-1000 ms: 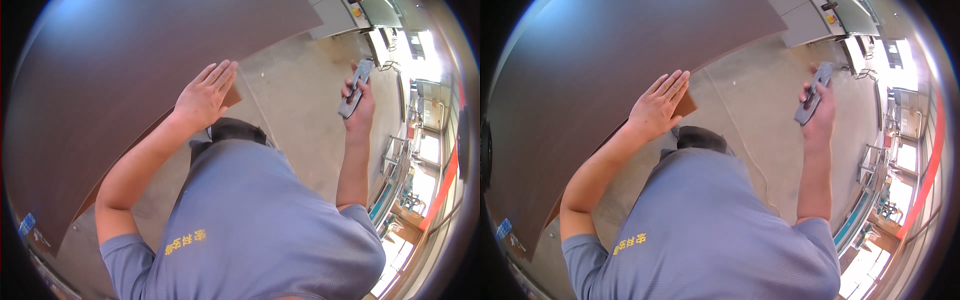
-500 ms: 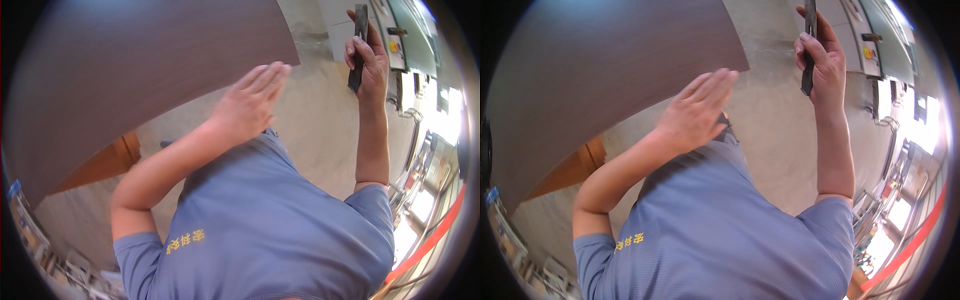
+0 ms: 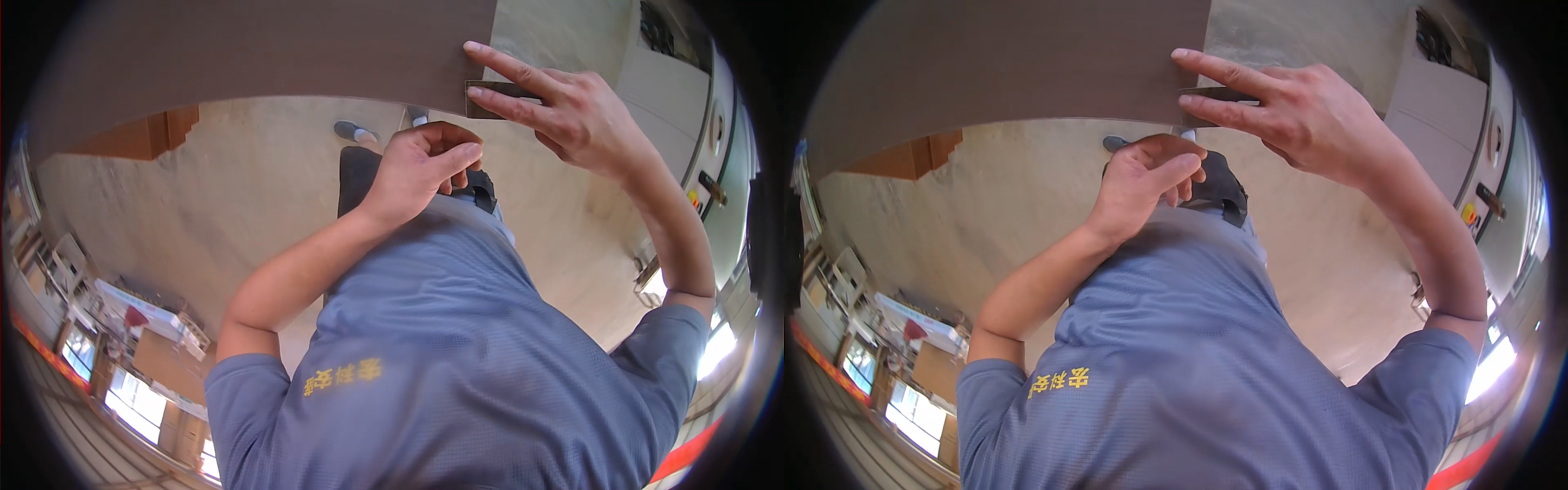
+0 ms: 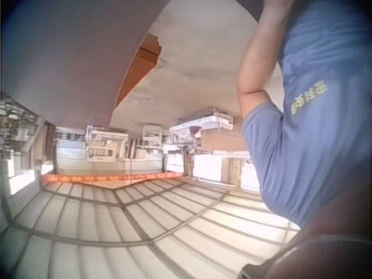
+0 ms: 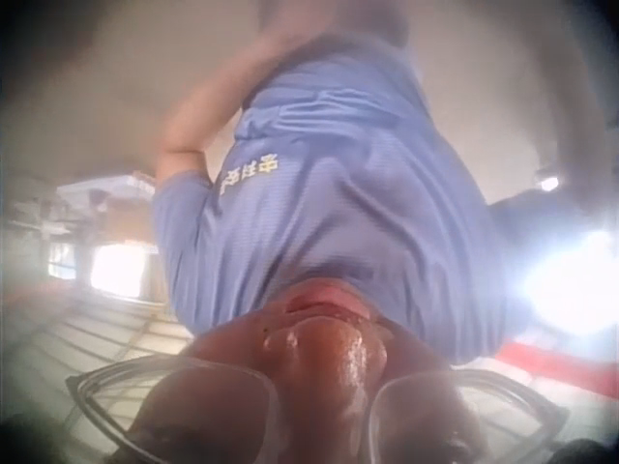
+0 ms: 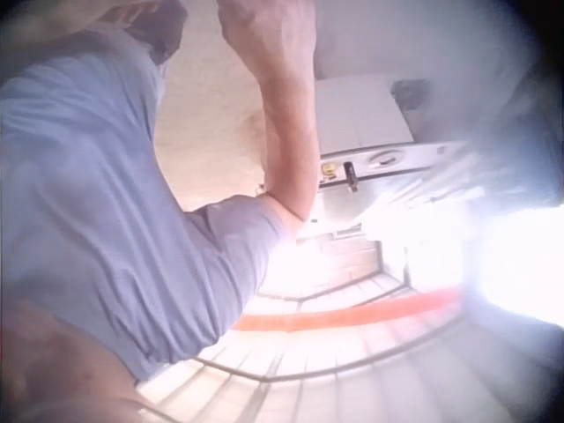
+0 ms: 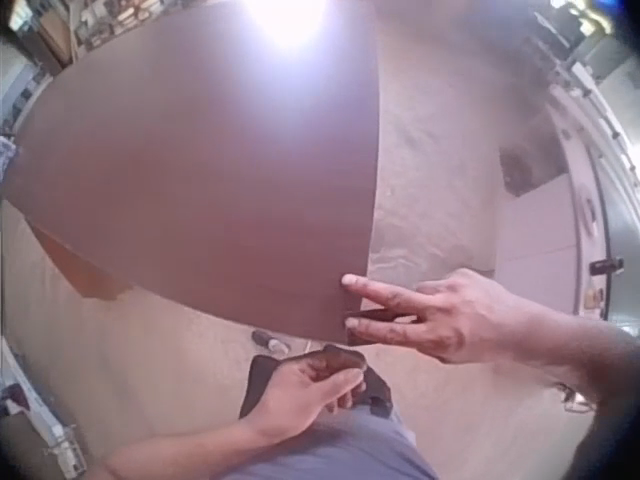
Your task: The person wipes a brown wood panel with a wet cloth, helps another person carry it across a workshop, and then uses a metal scraper tool to remove material from the edge of the panel.
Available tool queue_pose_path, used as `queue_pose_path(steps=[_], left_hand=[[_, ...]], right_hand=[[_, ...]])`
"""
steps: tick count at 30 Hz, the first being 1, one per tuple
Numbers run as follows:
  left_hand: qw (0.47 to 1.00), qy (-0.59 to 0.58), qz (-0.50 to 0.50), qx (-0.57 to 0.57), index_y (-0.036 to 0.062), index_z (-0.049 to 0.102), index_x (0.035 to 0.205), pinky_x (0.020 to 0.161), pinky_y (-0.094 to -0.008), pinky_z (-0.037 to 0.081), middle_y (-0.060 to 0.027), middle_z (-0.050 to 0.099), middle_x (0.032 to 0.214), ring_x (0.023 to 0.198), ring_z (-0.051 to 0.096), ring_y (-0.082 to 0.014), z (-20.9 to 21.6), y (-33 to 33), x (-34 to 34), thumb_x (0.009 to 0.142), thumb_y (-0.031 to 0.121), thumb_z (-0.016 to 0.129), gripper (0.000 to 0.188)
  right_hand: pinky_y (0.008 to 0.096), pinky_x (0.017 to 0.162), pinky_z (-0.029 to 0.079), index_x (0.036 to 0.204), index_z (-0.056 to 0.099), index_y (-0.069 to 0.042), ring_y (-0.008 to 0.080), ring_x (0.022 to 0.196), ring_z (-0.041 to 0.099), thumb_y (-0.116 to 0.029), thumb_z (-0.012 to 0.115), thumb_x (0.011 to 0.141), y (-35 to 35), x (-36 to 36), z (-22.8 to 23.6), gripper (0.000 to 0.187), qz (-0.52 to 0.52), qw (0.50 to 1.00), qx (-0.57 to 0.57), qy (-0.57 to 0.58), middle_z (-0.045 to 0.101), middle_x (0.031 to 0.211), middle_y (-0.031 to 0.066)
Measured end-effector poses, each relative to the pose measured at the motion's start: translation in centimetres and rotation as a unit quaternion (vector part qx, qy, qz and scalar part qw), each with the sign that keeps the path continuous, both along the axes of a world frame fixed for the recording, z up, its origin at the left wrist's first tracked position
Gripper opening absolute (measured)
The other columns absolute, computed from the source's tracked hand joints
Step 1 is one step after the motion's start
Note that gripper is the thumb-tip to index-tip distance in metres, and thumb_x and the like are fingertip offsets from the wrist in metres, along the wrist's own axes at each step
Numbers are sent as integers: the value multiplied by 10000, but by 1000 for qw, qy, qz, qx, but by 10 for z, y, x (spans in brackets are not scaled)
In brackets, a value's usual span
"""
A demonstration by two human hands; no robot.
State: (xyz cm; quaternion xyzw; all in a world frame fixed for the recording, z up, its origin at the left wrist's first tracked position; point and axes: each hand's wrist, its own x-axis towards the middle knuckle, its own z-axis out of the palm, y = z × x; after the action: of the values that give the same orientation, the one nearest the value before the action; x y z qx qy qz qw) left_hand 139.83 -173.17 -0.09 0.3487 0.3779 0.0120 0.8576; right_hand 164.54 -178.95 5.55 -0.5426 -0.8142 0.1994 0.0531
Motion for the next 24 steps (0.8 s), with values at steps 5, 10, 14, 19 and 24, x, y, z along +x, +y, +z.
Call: queue_pose_path(steps=[5, 10, 14, 19, 24], left_hand=[[998, 4, 69, -13, 27, 718, 991, 571, -224, 453, -37, 705, 823, 653, 592, -73, 5, -7, 15, 968, 184, 709, 159], [994, 7, 106, 13, 41, 711, 921, 561, -216, 443, -38, 710, 814, 638, 586, -63, -4, -15, 19, 954, 206, 731, 169], [992, -2, 128, 12, 43, 726, 934, 544, -213, 429, -40, 711, 806, 625, 578, -61, -5, -17, 18, 959, 222, 727, 181], [991, -12, 132, 4, 41, 742, 951, 526, -215, 417, -43, 710, 792, 605, 568, -60, -5, -18, 15, 960, 226, 725, 187], [990, -27, 136, 4, 39, 746, 968, 519, -215, 415, -48, 708, 782, 593, 560, -50, -7, -17, 13, 971, 213, 716, 177]], right_hand=[[354, 605, 559, 1404, 588, -239, 229, 791, 691, 38, 717, 662, 7, 10, 3, 802, 51, 998, -27, 3, 380, 1637, 9], [348, 576, 552, 1396, 600, -237, 224, 699, 686, 11, 706, 697, 16, 7, 12, 750, 68, 996, -51, -18, 421, 1611, 25], [344, 564, 549, 1404, 596, -244, 215, 699, 691, -16, 689, 740, 11, 1, 10, 708, 65, 996, -35, -43, 413, 1616, 36], [344, 576, 556, 1414, 586, -248, 211, 708, 695, -37, 684, 763, 5, -2, 9, 692, 50, 997, -28, -53, 391, 1629, 44], [332, 595, 575, 1420, 591, -245, 214, 789, 717, 9, 691, 746, 10, -6, 14, 727, 61, 996, -37, -62, 399, 1624, 56]])
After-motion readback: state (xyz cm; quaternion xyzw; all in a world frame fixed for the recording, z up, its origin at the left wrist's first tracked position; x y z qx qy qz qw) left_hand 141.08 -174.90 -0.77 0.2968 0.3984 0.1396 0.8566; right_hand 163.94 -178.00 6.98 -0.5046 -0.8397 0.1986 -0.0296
